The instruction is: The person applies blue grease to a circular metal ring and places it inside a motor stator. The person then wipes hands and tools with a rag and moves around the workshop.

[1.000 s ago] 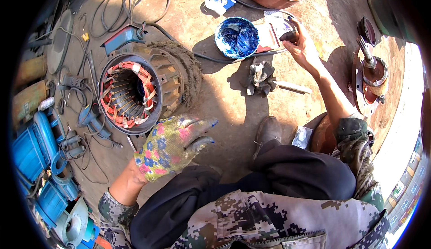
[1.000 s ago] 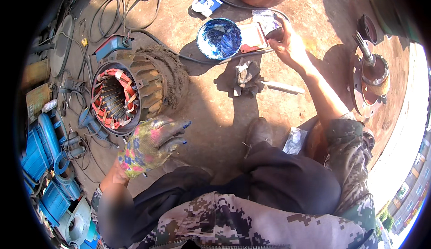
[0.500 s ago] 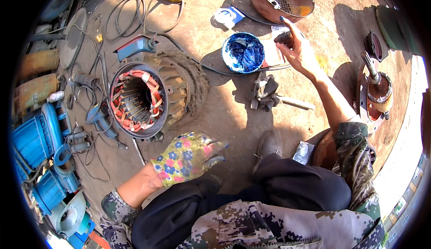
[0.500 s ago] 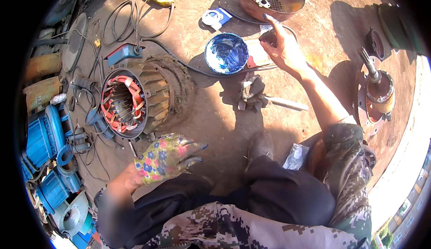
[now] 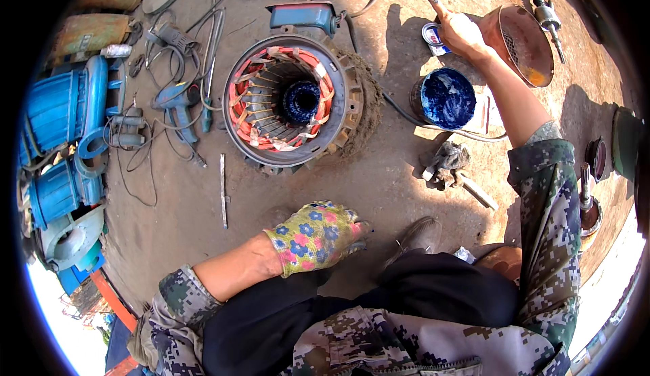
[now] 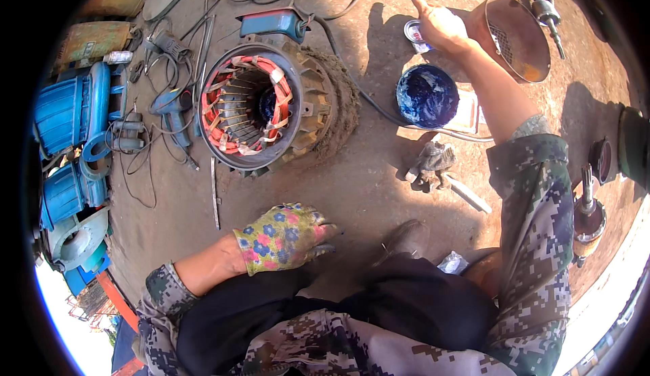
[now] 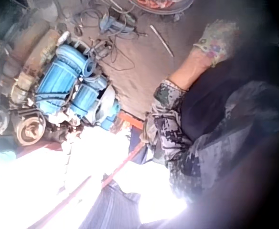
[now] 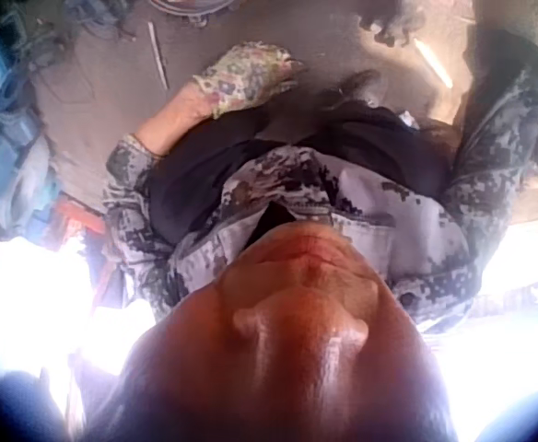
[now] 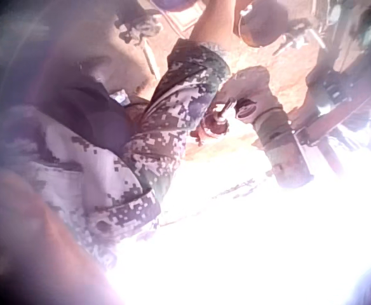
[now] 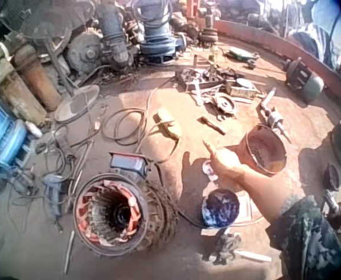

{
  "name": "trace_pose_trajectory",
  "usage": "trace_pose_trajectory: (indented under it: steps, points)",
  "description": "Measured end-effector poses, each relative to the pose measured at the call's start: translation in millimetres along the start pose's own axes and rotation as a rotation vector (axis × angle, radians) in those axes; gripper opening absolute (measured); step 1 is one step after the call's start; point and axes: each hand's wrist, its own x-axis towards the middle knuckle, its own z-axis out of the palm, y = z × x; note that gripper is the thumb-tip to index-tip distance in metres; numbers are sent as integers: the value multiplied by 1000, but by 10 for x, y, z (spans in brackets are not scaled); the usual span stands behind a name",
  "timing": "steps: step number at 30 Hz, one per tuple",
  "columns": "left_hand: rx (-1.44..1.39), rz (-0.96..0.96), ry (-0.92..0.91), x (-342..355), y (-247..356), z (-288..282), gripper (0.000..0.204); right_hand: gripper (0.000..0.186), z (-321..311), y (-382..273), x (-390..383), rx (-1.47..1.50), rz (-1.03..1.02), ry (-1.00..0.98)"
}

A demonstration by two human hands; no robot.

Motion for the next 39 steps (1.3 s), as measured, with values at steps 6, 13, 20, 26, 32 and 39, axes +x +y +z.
trace_pose_trajectory:
  steps: [6, 13, 20, 26, 32, 39]
  points:
    - [-98, -64, -116, 185, -193, -13, 18, 87, -143, -26, -126, 153, -3, -31]
    - [-352, 20, 95, 607, -490, 410, 34, 89, -1015, -427, -868, 274, 4, -24]
    - [-1201, -104, 199, 1106, -466, 278, 45, 78, -1870, -994, -1636, 1087, 497, -324]
    - [-1648, -5, 78, 1107, -396, 176, 46, 73, -1485, -1185, -2256, 1559, 711, -191]
    - [-1764, -7, 52, 1018, -576, 246, 33, 89, -1110, -1364, -2520, 1636, 796, -271]
    - [-1742, -117, 106, 767, -457, 126, 28, 80, -1060, -1503, -2495, 1459, 640, -374]
